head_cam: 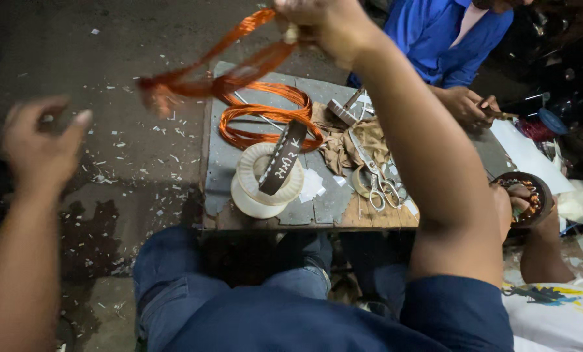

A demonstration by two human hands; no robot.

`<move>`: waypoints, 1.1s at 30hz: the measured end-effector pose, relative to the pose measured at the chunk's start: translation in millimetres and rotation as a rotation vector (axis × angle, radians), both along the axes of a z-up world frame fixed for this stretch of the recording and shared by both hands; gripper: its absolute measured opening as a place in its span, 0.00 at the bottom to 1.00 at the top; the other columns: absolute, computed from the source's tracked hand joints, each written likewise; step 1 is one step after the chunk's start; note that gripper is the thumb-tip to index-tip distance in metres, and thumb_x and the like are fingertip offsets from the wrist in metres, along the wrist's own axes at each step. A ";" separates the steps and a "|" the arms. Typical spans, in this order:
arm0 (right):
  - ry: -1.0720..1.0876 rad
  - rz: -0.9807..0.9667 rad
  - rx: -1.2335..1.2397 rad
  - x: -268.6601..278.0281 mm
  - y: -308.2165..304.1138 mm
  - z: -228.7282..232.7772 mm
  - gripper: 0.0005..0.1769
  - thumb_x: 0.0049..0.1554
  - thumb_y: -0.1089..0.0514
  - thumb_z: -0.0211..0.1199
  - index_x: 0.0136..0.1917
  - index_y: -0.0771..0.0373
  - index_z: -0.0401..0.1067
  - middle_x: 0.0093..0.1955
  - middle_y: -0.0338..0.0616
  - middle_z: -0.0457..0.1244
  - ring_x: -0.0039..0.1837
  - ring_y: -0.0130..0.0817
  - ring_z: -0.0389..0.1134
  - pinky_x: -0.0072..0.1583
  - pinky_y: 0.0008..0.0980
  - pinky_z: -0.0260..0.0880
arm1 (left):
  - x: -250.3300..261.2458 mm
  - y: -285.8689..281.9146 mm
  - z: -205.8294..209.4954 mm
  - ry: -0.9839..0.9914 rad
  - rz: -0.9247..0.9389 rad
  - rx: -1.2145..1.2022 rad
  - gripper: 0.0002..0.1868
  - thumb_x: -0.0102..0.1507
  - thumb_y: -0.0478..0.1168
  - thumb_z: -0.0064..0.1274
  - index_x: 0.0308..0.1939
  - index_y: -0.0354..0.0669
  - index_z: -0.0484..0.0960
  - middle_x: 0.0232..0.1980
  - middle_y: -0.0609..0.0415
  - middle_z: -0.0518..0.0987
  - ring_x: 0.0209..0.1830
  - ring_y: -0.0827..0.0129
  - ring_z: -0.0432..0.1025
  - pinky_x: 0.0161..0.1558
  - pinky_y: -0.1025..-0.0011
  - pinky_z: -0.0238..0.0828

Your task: The person winds orange copper wire around a stator core, using a wooden tool to press the wire into the slots. They repeatedly pull wire from a coil, wrap it around the core, and tuck it into place.

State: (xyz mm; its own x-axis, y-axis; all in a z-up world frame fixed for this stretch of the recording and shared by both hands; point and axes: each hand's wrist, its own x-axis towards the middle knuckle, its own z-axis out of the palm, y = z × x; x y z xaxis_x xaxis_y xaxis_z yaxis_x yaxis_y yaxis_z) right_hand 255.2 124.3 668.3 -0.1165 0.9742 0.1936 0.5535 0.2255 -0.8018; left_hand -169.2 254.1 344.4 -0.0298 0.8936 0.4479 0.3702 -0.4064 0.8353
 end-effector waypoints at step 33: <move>-0.929 0.031 0.678 -15.1 -36.8 -3.9 0.19 0.60 0.48 0.73 0.64 0.48 0.78 0.77 0.58 0.50 0.77 0.60 0.45 0.71 0.58 0.50 | 146.0 -92.5 166.0 -0.454 -1.066 -0.203 0.15 0.74 0.41 0.43 0.52 0.32 0.80 0.24 0.69 0.61 0.21 0.83 0.50 0.26 0.80 0.44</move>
